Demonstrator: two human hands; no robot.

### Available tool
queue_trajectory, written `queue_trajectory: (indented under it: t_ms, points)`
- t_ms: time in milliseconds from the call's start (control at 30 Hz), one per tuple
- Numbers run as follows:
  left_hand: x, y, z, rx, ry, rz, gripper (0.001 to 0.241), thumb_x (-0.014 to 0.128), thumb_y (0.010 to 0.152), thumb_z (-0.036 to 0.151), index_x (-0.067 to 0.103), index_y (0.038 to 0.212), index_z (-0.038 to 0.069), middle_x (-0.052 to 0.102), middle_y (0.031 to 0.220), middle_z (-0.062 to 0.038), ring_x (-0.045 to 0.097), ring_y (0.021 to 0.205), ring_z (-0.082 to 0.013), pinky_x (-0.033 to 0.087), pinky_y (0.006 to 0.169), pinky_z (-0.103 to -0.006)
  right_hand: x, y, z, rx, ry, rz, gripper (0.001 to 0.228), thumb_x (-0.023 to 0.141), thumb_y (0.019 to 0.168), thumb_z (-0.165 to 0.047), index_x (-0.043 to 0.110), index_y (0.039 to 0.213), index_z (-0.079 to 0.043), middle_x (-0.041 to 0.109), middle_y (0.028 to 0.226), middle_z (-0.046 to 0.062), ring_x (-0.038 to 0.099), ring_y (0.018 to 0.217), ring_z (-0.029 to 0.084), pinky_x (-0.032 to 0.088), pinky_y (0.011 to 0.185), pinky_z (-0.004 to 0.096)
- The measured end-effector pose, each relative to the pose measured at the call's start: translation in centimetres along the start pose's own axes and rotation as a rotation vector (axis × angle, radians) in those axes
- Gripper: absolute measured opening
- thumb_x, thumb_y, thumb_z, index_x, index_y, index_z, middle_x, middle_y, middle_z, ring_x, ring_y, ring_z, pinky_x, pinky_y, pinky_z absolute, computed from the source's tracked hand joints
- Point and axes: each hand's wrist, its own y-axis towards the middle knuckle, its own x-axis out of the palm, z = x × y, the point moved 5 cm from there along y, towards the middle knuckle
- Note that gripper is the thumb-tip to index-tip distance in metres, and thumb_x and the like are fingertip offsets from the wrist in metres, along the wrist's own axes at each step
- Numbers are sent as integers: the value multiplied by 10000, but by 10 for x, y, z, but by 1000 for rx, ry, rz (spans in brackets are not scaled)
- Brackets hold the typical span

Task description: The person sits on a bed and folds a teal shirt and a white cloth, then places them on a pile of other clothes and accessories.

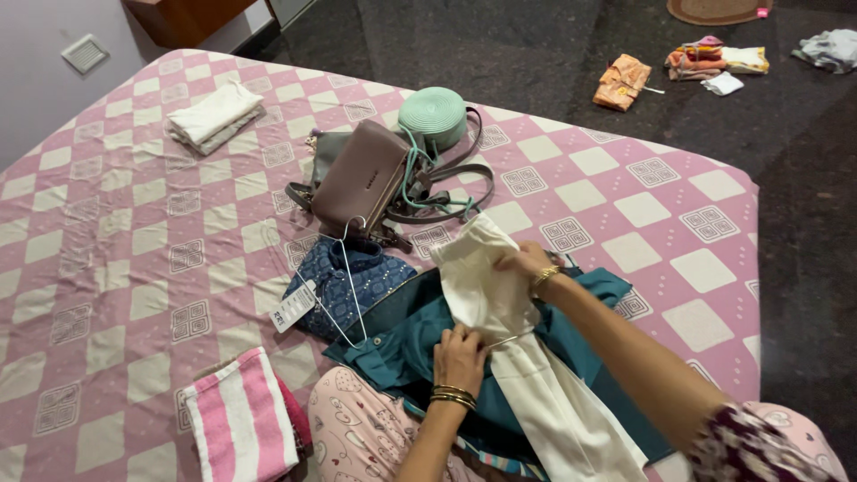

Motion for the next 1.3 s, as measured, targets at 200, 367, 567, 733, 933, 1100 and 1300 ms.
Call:
queue_trajectory:
  t_ms: [200, 367, 567, 733, 933, 1100, 1300]
  points:
    - [-16, -1, -3, -46, -52, 218, 233, 759, 848, 112, 592, 996, 44, 592, 1038, -130, 578, 1015, -356, 495, 864, -466, -77, -158, -14, -230, 105, -506, 268, 699, 739, -178, 728, 998, -118, 772, 1081, 67, 689, 1055, 201, 559, 914, 370]
    - [-29, -10, 6, 62, 23, 53, 362, 780, 704, 117, 624, 1029, 82, 575, 1005, -135, 568, 966, -346, 464, 762, -471, -66, -237, 28, -544, -489, -831, 359, 551, 612, 40, 810, 848, -38, 853, 1033, 103, 696, 1214, 251, 432, 1082, 442]
    - [-23, -19, 22, 230, 131, 38, 236, 654, 825, 37, 694, 993, 198, 642, 1068, -12, 590, 1034, -264, 453, 850, -425, -63, -191, 46, -231, -620, -284, 237, 603, 785, 37, 776, 914, -61, 804, 892, 81, 772, 875, 257, 596, 803, 344]
    - [-21, -12, 33, 183, 277, 33, 454, 674, 756, 100, 657, 1207, 152, 611, 1241, -30, 501, 1200, -272, 355, 968, -555, -9, -172, 19, -721, -713, -299, 270, 635, 845, -62, 712, 1103, -79, 722, 1132, 66, 679, 1075, 256, 526, 910, 368]
    - [-61, -2, 30, -99, 284, 197, 694, 772, 611, 186, 591, 1278, 118, 542, 1316, -95, 418, 1299, -314, 326, 1012, -607, 12, -170, 31, -573, -1073, -310, 378, 769, 816, -272, 661, 1160, -159, 644, 1098, 22, 577, 1133, 228, 409, 991, 425]
    - [-53, 1, -8, -198, -53, -131, 336, 832, 748, 185, 739, 1067, 138, 734, 948, -20, 693, 952, -246, 495, 922, -423, -12, -187, 28, -720, -852, -259, 438, 809, 731, -186, 663, 1138, -113, 639, 1072, 70, 573, 1081, 297, 453, 909, 426]
    - [-3, -18, -28, -400, -869, -12, 242, 847, 799, 15, 772, 1023, 67, 621, 832, -29, 570, 721, -145, 492, 661, -309, -61, -179, 4, -673, -629, 244, 402, 736, 758, -87, 653, 1145, -157, 669, 1167, 65, 648, 1108, 274, 547, 947, 369]
